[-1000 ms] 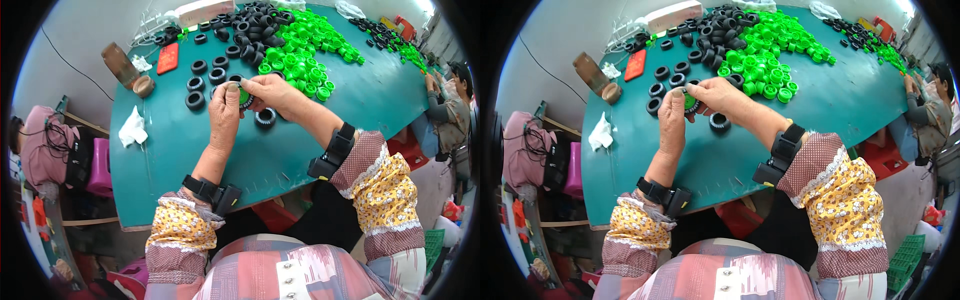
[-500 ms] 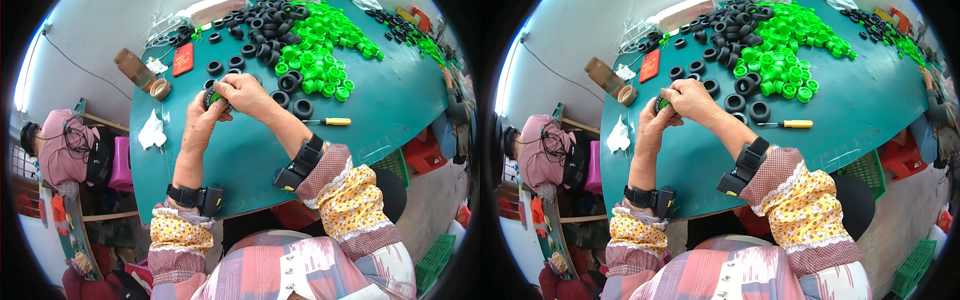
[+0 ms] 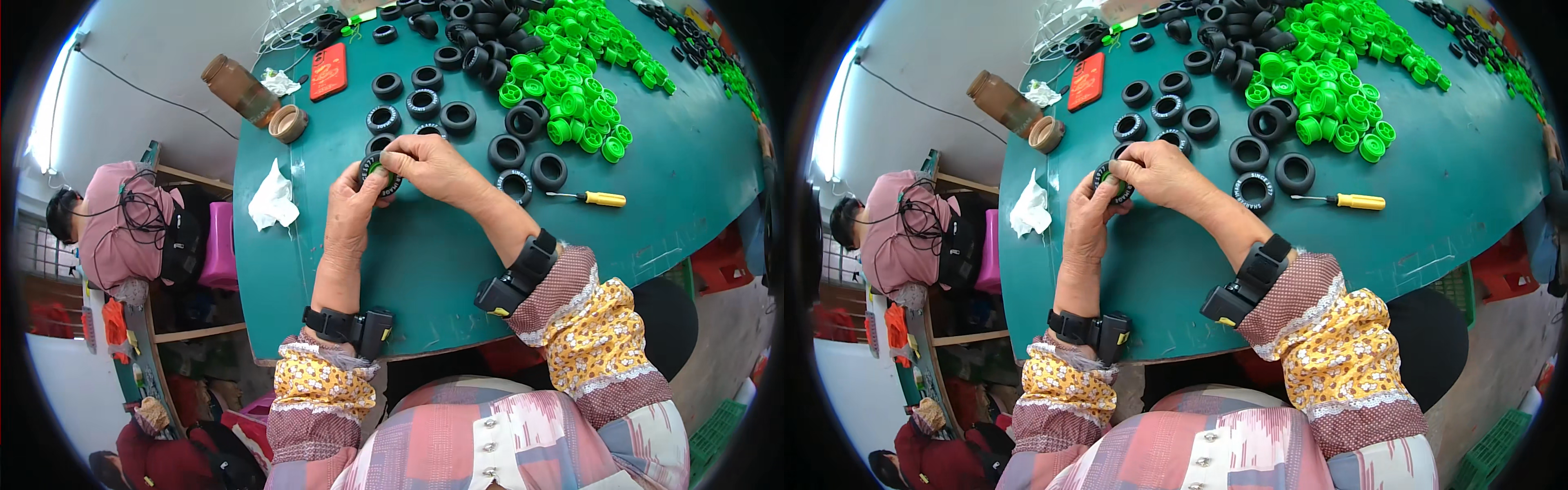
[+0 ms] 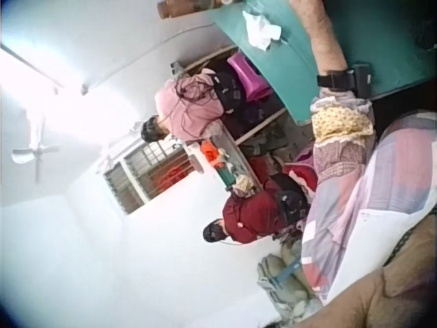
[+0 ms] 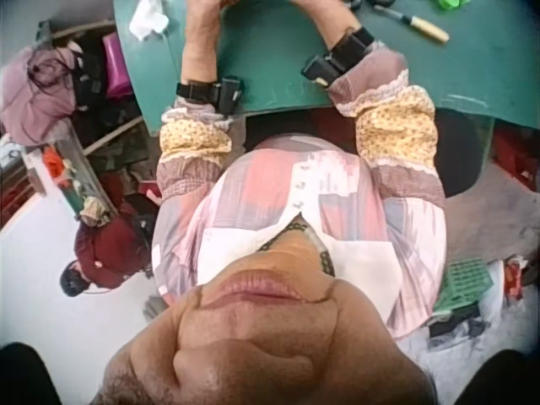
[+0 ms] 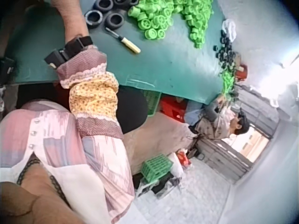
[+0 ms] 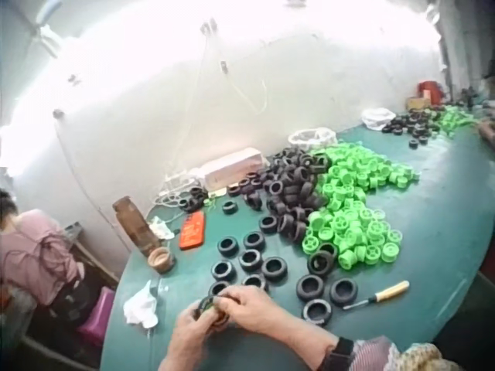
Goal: Assemble small green plastic hubs into black rubber tires using hands and a screwdriver.
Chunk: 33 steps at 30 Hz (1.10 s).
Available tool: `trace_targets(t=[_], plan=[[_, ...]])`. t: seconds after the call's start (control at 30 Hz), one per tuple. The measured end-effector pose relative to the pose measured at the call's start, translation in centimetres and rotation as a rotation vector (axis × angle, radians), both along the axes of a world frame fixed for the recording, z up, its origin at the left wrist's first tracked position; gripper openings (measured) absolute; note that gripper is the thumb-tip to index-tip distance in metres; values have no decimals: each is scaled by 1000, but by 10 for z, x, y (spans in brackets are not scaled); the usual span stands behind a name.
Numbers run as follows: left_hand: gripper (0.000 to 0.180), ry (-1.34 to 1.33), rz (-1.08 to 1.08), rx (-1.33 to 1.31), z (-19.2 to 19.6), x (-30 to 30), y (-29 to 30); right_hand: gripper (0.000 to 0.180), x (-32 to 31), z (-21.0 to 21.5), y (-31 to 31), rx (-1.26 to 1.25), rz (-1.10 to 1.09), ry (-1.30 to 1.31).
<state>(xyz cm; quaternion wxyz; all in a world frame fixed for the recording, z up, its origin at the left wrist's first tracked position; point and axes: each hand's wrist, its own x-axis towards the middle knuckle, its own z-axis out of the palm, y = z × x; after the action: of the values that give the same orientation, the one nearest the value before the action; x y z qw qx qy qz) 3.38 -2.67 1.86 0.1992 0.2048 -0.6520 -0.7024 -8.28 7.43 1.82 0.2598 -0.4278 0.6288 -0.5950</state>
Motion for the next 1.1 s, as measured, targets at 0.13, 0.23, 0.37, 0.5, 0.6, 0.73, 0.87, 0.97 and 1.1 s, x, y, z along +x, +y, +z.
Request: trace_targets(t=[0.13, 0.23, 0.37, 0.5, 0.6, 0.73, 0.87, 0.97, 1.1], plan=[[33, 83, -83, -66, 6, -6, 5, 27, -1, -7, -2, -111, -131, -241], [35, 48, -90, -124, 5, -5, 1, 27, 2, -9, 0, -112, -94, -395], [27, -38, -91, -240, 6, -3, -8, 29, -1, -16, -6, -142, -125, -44], [25, -20, -79, -169, 8, -7, -2, 27, -1, -6, -1, -34, -101, -75], [23, 86, -3, -56, 5, -20, 1, 27, 4, -6, -3, -125, -157, -187], [21, 134, 89, -68, -4, -36, 20, 27, 3, -12, -1, -250, -186, -436], [21, 173, 137, -112, -6, -39, 30, 27, 5, -14, 0, -290, -211, -479], [20, 199, 116, -130, -5, -35, 30, 28, 8, -12, -1, -282, -281, -432], [21, 217, 75, -108, -4, -34, 35, 31, 6, -7, 4, -130, -281, -400]])
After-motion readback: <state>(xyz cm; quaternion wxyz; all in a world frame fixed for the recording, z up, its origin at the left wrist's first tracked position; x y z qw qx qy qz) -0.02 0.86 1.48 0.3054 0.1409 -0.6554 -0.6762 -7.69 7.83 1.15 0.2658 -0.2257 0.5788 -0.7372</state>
